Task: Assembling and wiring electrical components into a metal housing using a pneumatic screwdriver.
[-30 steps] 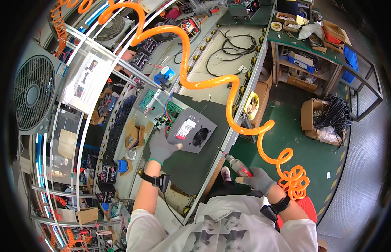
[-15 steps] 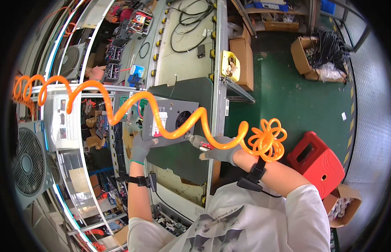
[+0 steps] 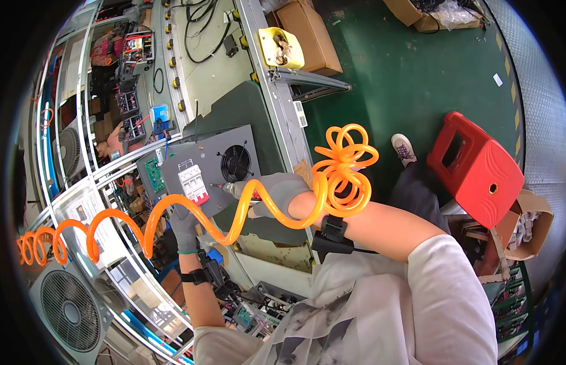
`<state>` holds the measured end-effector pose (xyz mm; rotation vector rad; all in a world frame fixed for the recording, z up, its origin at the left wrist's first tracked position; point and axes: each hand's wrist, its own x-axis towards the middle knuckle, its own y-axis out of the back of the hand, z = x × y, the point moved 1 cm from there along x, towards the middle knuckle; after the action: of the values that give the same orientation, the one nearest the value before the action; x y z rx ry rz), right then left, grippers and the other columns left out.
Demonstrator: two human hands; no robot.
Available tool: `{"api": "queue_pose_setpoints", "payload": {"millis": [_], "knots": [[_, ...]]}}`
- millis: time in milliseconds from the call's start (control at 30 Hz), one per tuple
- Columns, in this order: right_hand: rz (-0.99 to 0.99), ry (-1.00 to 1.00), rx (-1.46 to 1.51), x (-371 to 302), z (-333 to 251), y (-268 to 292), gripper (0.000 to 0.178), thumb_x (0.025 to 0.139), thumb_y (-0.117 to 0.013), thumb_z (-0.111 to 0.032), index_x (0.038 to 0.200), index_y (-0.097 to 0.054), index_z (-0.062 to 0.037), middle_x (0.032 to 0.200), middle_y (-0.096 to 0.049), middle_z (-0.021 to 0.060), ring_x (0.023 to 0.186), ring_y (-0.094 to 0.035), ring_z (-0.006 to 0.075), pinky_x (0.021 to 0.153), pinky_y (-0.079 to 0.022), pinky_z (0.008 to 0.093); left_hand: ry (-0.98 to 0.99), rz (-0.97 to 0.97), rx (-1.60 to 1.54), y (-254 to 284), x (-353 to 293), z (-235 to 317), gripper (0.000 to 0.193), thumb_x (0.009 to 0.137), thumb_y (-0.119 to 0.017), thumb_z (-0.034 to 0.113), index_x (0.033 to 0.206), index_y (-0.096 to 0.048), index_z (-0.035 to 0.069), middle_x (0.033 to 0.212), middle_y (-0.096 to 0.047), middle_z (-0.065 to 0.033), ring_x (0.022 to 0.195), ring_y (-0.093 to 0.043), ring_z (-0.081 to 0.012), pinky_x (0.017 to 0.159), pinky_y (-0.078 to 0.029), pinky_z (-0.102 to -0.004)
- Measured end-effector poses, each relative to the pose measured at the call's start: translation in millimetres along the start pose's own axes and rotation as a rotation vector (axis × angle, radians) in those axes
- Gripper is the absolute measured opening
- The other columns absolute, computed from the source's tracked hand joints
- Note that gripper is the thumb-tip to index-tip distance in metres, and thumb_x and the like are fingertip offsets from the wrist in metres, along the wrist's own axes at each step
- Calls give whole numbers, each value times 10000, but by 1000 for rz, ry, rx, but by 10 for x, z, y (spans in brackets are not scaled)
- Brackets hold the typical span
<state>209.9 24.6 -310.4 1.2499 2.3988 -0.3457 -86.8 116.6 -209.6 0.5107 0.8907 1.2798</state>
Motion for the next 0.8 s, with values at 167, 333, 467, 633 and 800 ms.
{"api": "queue_pose_setpoints", "payload": {"millis": [167,333,467,633,800], "knots": [[19,45,-85,38,-58,-74,624,719,-658,-550,1033,-579,-16,968,-635,163,917,-623,329,777,-482,388,-129,55,152,85,57,-188,330,753,-655,112,1062,-578,23,915,-628,-32,789,-616,-128,693,-510,-261],[28,23,-76,103,-17,-154,618,713,-662,-544,1025,-584,-17,965,-636,158,916,-624,328,776,-484,392,39,52,87,-39,15,22,357,727,-679,116,1055,-581,13,918,-626,-34,815,-608,-122,707,-504,-263],[43,26,-66,123,-39,-192,617,710,-663,-540,1025,-584,-16,959,-636,158,908,-625,323,779,-485,392,-71,105,43,9,41,-76,341,720,-699,90,1032,-589,5,913,-621,-28,815,-593,-116,717,-494,-264],[74,21,-80,88,-140,-185,627,702,-674,-537,1037,-582,-16,953,-636,152,904,-627,314,783,-485,387,19,78,142,52,30,-79,392,721,-714,81,1080,-598,-27,909,-634,-29,807,-589,-118,727,-487,-266],[-1,53,121,210,-166,-257,726,722,-658,-571,1174,-560,-11,996,-628,164,949,-607,303,806,-474,361,-37,50,40,-58,-62,160,368,721,-714,89,1051,-627,-48,976,-652,-70,835,-601,-122,717,-483,-272]]}}
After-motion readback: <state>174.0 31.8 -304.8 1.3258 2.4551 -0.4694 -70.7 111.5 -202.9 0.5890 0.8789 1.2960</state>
